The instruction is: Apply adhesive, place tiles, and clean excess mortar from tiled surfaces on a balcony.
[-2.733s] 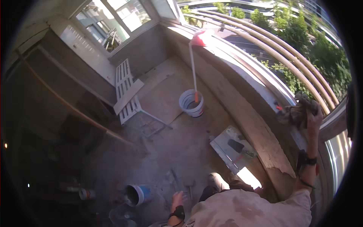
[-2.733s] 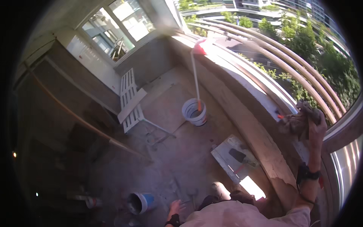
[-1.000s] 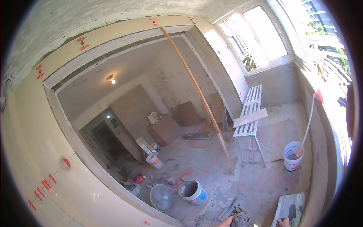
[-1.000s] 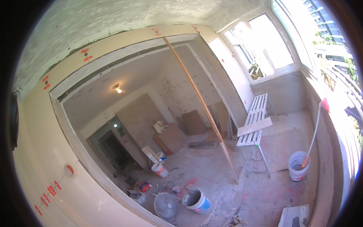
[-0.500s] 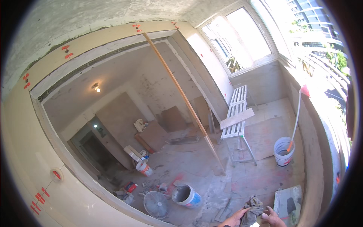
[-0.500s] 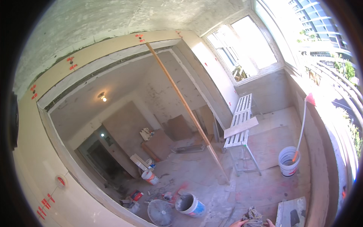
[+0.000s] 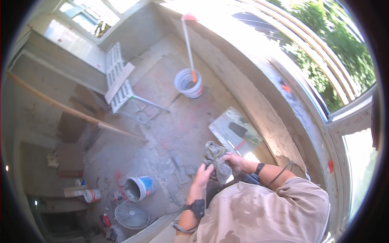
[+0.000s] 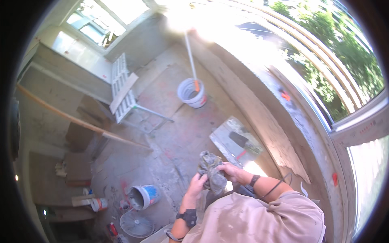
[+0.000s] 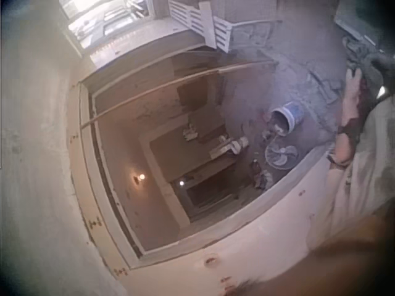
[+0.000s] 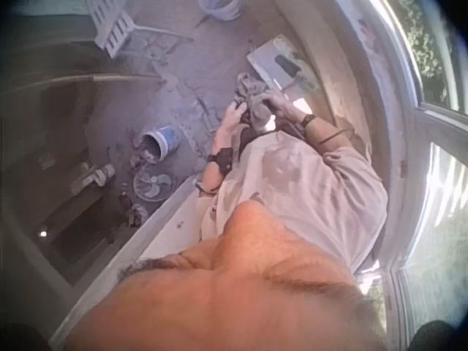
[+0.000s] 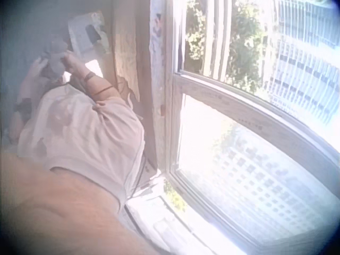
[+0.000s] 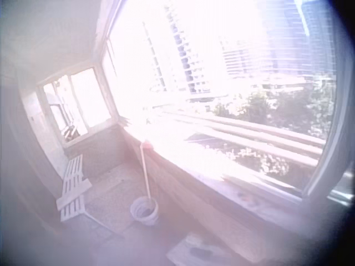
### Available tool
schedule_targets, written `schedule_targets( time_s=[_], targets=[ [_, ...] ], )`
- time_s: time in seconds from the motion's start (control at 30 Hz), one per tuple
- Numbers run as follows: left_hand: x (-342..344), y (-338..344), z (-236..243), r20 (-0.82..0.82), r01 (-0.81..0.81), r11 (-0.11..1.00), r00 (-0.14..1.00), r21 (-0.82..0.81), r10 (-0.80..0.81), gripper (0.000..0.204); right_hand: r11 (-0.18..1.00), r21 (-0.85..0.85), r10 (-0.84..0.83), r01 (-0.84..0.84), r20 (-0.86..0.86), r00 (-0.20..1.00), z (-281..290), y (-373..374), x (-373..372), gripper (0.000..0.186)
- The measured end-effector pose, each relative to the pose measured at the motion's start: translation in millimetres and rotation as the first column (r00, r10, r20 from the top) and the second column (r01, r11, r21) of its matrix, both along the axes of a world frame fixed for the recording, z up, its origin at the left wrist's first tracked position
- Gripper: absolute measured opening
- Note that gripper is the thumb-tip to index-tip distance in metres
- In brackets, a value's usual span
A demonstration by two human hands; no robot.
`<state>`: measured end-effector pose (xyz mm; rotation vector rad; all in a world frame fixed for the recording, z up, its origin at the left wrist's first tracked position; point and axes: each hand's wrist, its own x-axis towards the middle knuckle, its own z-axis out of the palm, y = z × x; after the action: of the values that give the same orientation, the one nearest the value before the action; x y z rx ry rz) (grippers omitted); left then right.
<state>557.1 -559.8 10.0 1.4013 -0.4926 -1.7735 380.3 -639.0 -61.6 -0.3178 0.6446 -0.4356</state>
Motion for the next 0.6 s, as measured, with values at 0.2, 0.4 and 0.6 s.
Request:
schedule_targets(
  time_s=[0.2, 0.4, 0.6],
  targets=[
    [-17.1, 15.9, -13.0, 0.006, -0.110, 0.968, 0.994, 0.225, 0.111, 0.049, 0.994, 0.100, -0.024, 0.040, -0.150, 0.988, -11.1, 8.5, -35.8, 0.041],
    [-22.3, 9.7, -46.2, 0.017, -0.229, 0.961, 0.973, 0.153, 0.229, 0.052, 0.884, -0.298, 0.241, -0.362, -0.372, 0.896, 1.7, 2.4, -15.3, 0.058],
    [-22.4, -15.6, -74.7, -0.101, -0.339, 0.915, 0.925, 0.219, 0.367, 0.046, 0.922, -0.276, 0.151, -0.271, -0.388, 0.909, -19.9, -6.9, -20.4, 0.079]
  ],
)
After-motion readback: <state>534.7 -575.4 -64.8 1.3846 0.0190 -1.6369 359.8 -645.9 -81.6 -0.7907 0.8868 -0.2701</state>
